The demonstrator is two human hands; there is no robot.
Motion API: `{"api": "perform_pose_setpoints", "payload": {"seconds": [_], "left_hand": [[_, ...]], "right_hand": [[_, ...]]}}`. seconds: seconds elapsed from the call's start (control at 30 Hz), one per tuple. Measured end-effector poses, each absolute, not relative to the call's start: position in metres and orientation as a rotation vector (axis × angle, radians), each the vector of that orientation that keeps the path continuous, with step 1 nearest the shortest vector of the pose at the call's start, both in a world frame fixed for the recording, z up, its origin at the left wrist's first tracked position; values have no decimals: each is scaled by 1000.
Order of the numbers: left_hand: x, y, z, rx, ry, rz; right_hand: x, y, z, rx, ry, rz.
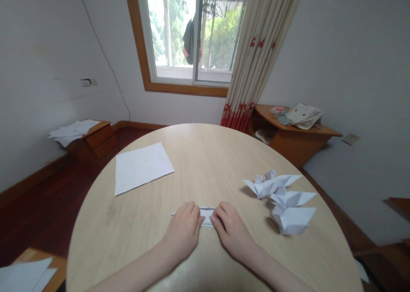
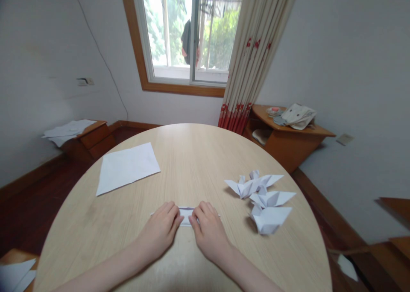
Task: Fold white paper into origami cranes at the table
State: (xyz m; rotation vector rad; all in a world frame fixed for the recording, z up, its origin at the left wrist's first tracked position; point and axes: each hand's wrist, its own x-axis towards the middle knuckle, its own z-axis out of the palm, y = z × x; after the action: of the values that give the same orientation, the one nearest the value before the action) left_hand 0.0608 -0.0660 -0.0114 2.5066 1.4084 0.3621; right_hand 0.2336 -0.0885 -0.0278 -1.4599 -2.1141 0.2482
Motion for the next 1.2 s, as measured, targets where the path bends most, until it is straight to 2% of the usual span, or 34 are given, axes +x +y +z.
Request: {"api": "perform_pose_setpoints", "payload": {"seconds": [0.37, 0.93, 1.2], "left_hand": [[62, -67, -9, 2459, 1448, 380], [63, -66, -12, 2466, 1456, 426], [61, -63, -3, 2509, 1477, 407]], "right_hand": [[231, -90, -25, -1484, -2120, 295], [224, -91, -26, -1576, -2229, -96], [221, -92, -21, -1599, -2151, -91]]}}
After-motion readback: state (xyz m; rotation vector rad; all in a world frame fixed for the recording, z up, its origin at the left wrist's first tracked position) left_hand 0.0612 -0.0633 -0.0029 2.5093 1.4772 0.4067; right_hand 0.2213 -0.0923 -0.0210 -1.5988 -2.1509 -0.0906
